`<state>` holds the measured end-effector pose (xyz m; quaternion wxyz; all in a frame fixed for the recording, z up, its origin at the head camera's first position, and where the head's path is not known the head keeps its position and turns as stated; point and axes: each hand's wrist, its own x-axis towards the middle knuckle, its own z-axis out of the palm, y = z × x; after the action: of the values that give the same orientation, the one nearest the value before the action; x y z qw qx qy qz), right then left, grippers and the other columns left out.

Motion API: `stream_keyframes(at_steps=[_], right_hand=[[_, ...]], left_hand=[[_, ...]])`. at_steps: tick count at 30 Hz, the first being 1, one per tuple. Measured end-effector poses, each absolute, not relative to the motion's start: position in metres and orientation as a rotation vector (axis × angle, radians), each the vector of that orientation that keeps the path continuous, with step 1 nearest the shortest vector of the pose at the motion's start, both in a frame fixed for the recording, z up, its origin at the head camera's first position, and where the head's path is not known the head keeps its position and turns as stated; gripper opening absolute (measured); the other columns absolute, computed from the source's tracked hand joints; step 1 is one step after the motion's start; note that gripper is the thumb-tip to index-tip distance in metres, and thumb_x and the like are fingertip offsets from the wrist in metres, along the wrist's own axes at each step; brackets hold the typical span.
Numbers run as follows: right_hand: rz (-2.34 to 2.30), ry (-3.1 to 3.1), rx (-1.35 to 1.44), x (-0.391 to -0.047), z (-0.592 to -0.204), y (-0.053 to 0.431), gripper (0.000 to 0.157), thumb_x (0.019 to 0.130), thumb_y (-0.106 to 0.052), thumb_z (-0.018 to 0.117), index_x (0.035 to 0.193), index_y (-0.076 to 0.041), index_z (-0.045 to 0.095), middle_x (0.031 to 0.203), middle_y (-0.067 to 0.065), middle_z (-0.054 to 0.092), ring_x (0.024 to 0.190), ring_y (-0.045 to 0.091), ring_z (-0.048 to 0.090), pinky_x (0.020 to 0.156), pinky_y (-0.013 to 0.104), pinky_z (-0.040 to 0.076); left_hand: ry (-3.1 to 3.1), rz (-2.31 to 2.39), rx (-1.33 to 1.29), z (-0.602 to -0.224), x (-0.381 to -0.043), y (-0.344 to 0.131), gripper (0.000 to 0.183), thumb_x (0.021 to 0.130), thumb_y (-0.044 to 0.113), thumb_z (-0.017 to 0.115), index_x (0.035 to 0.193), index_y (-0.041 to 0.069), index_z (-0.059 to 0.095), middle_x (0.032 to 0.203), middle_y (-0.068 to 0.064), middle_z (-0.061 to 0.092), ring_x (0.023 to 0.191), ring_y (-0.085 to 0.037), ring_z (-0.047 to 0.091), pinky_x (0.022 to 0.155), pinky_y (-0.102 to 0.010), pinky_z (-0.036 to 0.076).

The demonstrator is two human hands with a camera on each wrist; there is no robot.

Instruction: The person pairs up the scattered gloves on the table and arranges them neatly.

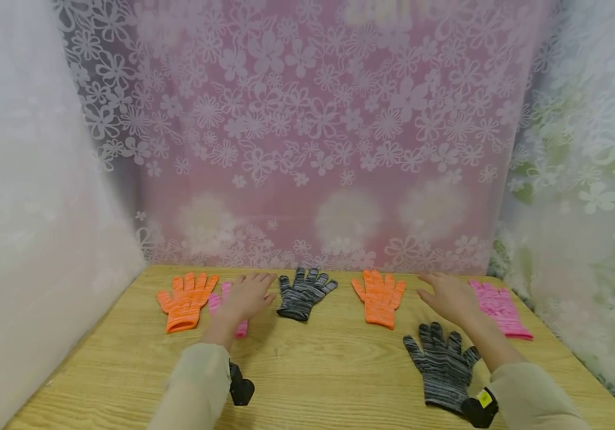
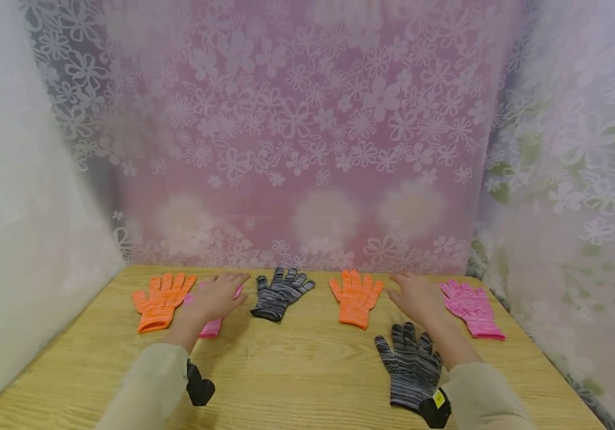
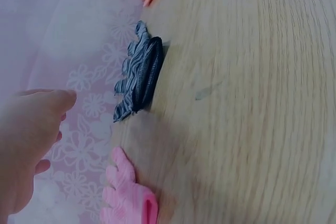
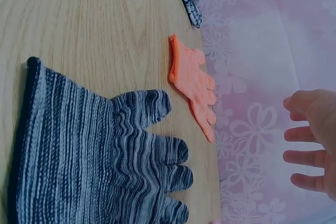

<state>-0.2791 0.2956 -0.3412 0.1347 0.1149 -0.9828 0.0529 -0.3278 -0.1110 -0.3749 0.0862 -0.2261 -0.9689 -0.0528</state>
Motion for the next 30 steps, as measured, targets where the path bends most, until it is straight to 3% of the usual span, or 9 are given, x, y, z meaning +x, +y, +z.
stream_keyframes(at_steps=[4, 7, 9, 13, 16, 24, 30], right_hand=[[0.196, -2.874, 0.358, -0.276, -0.344, 0.302, 0.037, 0.089, -0.022, 0.059, 0.118, 0.0, 0.061, 0.114, 0.026, 0.058, 0.077, 0.034, 0.061, 0.044, 0.032, 0.039], [0.213, -2.887, 0.366, -0.273, -0.345, 0.305, 0.034, 0.089, -0.021, 0.059, 0.115, 0.0, 0.062, 0.113, 0.023, 0.06, 0.083, 0.035, 0.062, 0.047, 0.032, 0.041], [0.213, -2.892, 0.36, -0.27, -0.346, 0.306, 0.034, 0.089, -0.022, 0.059, 0.114, 0.0, 0.063, 0.112, 0.023, 0.06, 0.084, 0.035, 0.062, 0.048, 0.032, 0.041], [0.233, -2.931, 0.325, -0.267, -0.346, 0.308, 0.035, 0.089, -0.022, 0.059, 0.116, 0.0, 0.062, 0.113, 0.024, 0.059, 0.064, 0.024, 0.059, 0.042, 0.029, 0.034], [0.265, -2.975, 0.313, -0.264, -0.345, 0.309, 0.035, 0.089, -0.02, 0.059, 0.117, 0.0, 0.061, 0.115, 0.025, 0.058, 0.06, 0.018, 0.057, 0.04, 0.028, 0.03], [0.249, -2.994, 0.35, -0.259, -0.343, 0.314, 0.034, 0.088, -0.02, 0.059, 0.114, 0.002, 0.062, 0.111, 0.024, 0.059, 0.085, 0.033, 0.062, 0.048, 0.032, 0.042], [0.26, -3.004, 0.347, -0.258, -0.346, 0.321, 0.032, 0.087, -0.019, 0.061, 0.111, 0.002, 0.063, 0.108, 0.023, 0.06, 0.084, 0.032, 0.062, 0.052, 0.034, 0.046]], left_hand=[[-2.888, -0.228, -0.759, -0.383, -0.333, -0.101, 0.036, 0.094, 0.014, 0.053, 0.129, 0.007, 0.054, 0.127, -0.011, 0.054, 0.119, -0.031, 0.048, 0.097, -0.051, 0.033], [-2.897, -0.23, -0.804, -0.388, -0.334, -0.093, 0.032, 0.093, 0.008, 0.05, 0.125, 0.006, 0.057, 0.121, -0.011, 0.059, 0.113, -0.03, 0.053, 0.093, -0.047, 0.039], [-2.907, -0.188, -0.816, -0.391, -0.335, -0.087, 0.033, 0.094, 0.006, 0.048, 0.126, 0.007, 0.057, 0.122, -0.01, 0.059, 0.114, -0.029, 0.053, 0.092, -0.046, 0.041], [-2.947, -0.099, -0.837, -0.393, -0.337, -0.074, 0.038, 0.092, 0.004, 0.047, 0.129, 0.009, 0.054, 0.128, -0.009, 0.054, 0.118, -0.029, 0.049, 0.095, -0.047, 0.037], [-2.983, -0.026, -0.851, -0.395, -0.337, -0.066, 0.042, 0.089, 0.003, 0.049, 0.131, 0.01, 0.052, 0.131, -0.008, 0.052, 0.118, -0.029, 0.049, 0.095, -0.045, 0.038], [-3.059, 0.021, -0.864, -0.403, -0.338, -0.058, 0.038, 0.093, 0.005, 0.047, 0.128, 0.015, 0.057, 0.126, -0.005, 0.057, 0.117, -0.025, 0.051, 0.096, -0.039, 0.038], [-3.049, -0.183, -0.883, -0.404, -0.341, -0.055, 0.031, 0.089, -0.002, 0.052, 0.115, 0.009, 0.066, 0.116, -0.007, 0.062, 0.111, -0.025, 0.055, 0.093, -0.038, 0.041]])
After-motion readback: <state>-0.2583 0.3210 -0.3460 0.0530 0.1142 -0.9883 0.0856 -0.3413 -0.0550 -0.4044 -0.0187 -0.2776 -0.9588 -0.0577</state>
